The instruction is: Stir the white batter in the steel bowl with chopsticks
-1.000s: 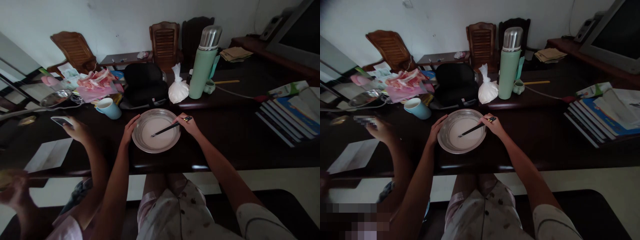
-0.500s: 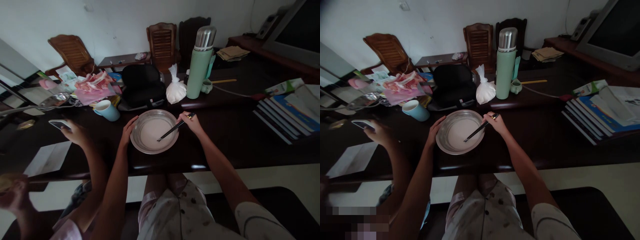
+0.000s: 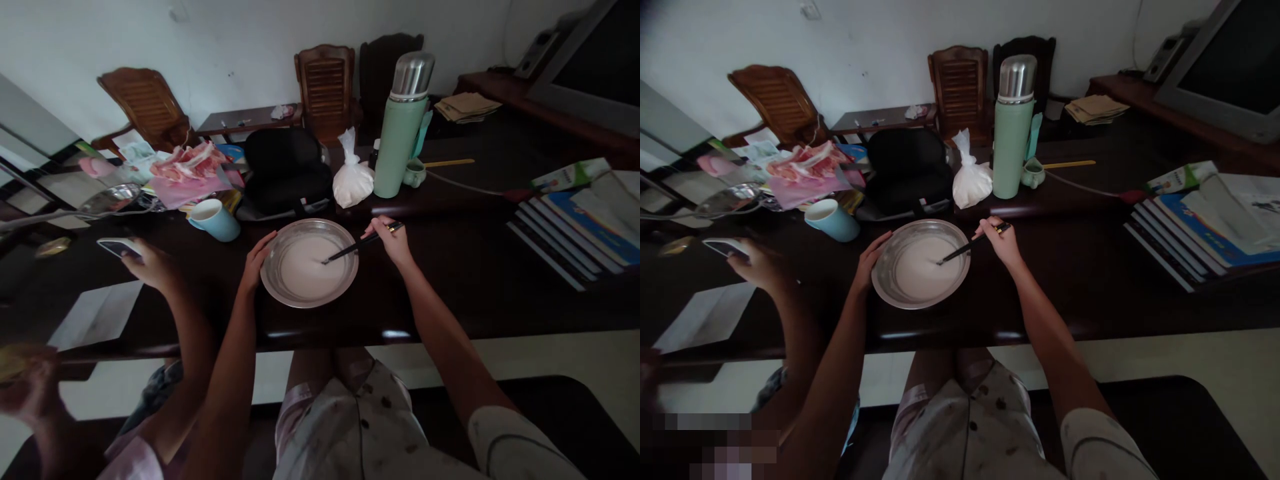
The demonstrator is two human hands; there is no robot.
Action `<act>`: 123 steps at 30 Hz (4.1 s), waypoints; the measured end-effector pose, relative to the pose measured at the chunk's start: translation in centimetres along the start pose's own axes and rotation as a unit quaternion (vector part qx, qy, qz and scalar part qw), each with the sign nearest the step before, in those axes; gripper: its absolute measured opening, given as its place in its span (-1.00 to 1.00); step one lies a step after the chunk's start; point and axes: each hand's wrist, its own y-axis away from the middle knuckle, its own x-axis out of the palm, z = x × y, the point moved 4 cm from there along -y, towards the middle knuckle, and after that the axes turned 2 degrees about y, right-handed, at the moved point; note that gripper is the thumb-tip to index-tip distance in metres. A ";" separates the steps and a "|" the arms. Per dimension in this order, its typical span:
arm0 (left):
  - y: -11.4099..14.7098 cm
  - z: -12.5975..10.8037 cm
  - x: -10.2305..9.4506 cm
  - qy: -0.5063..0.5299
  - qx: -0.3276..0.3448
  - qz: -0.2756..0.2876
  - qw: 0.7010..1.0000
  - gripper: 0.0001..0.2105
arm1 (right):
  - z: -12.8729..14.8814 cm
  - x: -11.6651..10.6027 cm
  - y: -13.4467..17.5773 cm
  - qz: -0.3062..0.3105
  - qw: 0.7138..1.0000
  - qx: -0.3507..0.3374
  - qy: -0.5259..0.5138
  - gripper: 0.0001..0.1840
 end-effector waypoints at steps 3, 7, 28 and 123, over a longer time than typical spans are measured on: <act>0.0 0.0 -0.1 -0.005 0.004 0.000 1.000 -0.42 | 0.1 1.0 0.4 0.065 0.997 0.019 -0.028 -0.55; 0.0 -0.3 0.0 -0.012 0.004 -0.004 1.000 -0.43 | 0.6 3.2 1.3 0.136 0.989 -0.053 0.039 -0.58; 0.1 -0.5 0.2 -0.025 0.019 0.001 0.999 -0.46 | 0.5 3.6 1.4 0.130 0.986 -0.067 0.074 -0.60; 0.1 -1.0 0.4 -0.027 0.006 -0.012 1.000 -0.40 | -0.4 3.6 1.2 0.117 0.991 -0.054 0.032 -0.68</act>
